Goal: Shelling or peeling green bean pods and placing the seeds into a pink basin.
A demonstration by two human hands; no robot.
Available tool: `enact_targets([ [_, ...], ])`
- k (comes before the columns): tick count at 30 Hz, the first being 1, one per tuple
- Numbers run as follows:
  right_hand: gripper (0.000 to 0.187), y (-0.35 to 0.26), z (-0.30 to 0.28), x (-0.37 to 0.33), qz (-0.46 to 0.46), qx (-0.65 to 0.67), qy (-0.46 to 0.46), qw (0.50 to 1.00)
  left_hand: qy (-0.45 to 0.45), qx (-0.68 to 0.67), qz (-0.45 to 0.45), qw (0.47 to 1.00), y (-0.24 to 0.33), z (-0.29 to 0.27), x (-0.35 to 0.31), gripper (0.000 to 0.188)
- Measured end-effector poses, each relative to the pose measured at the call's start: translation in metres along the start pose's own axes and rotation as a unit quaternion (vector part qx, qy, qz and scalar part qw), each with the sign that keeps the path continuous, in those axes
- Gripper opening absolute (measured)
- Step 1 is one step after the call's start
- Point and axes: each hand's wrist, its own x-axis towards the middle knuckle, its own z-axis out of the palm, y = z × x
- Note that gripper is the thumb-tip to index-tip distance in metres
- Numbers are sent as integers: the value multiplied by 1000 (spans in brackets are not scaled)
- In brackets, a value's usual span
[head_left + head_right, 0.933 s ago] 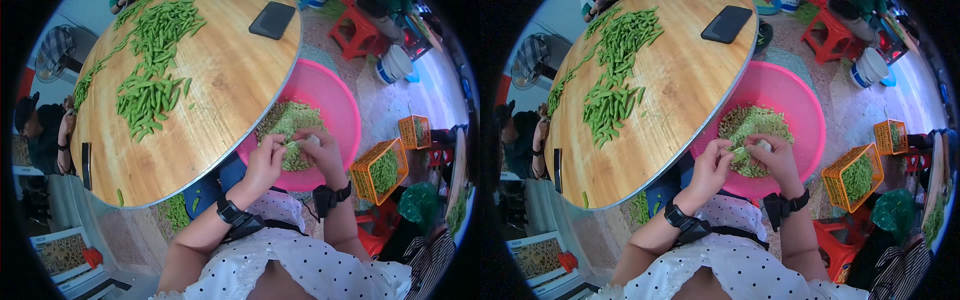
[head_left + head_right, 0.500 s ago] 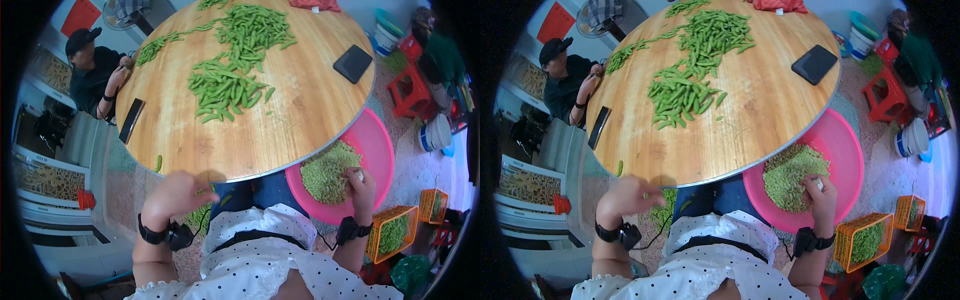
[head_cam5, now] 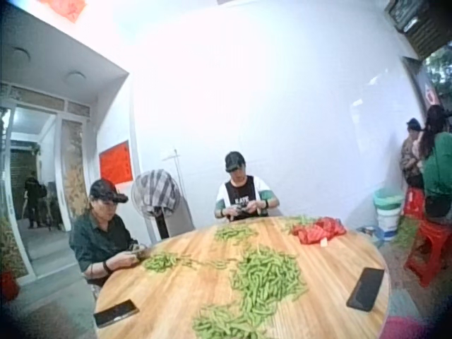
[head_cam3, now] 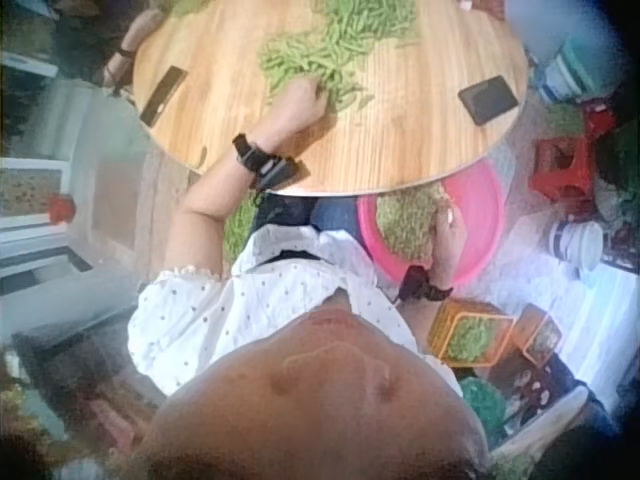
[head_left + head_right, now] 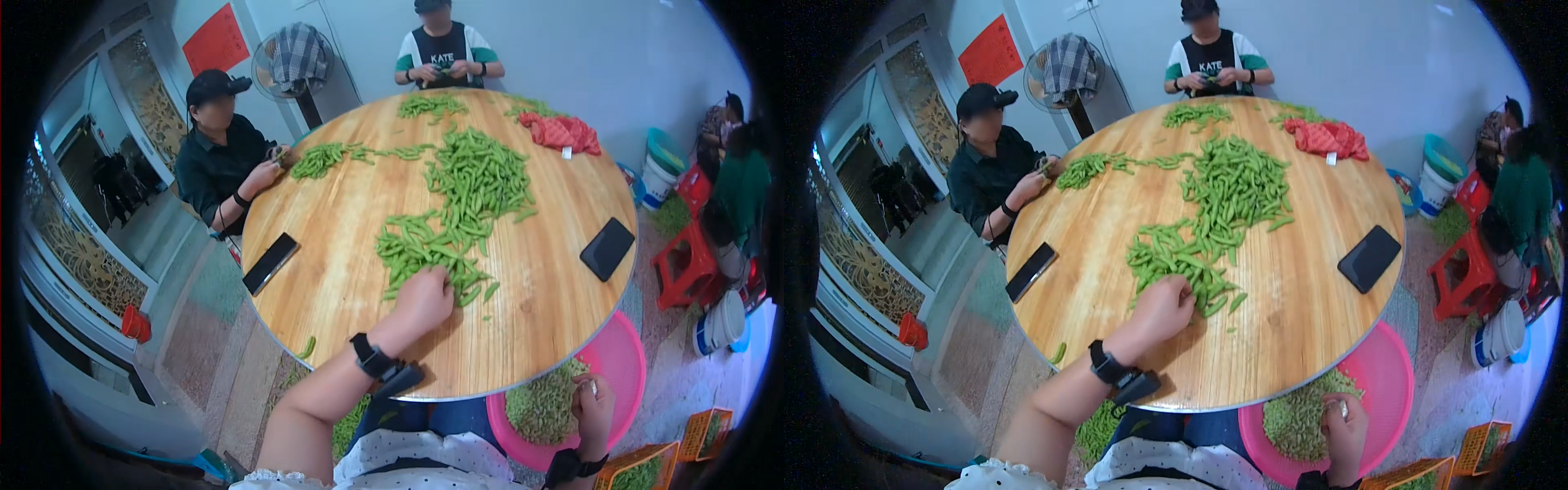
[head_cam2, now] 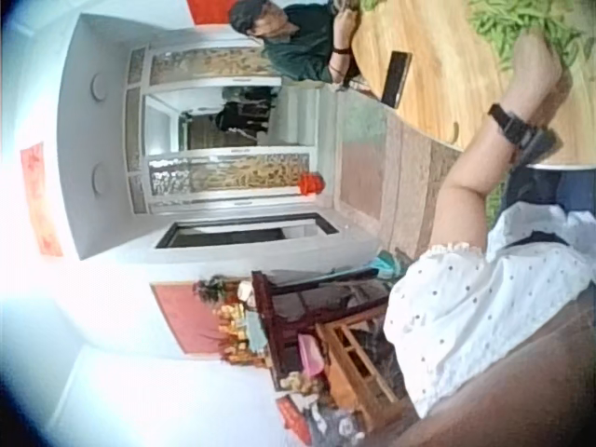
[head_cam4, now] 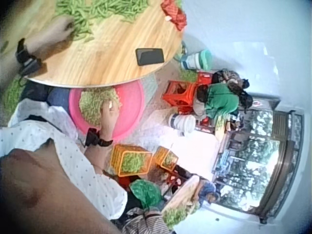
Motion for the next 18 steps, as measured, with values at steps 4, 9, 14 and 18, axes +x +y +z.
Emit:
enact_targets([
  [4,16,-20,23,8,2,-3,-46,999,-100,-364,-134,916,7,-18,-20,17],
  [9,21,-37,55,12,-23,-45,-144,988,-225,-519,-197,801,38,-8,-68,18],
  [14,20,-33,67,3,35,7,-256,966,-209,-479,-133,842,72,0,-96,21],
  [18,21,-28,67,1,53,59,-290,954,-175,-421,-31,890,78,12,-103,20],
])
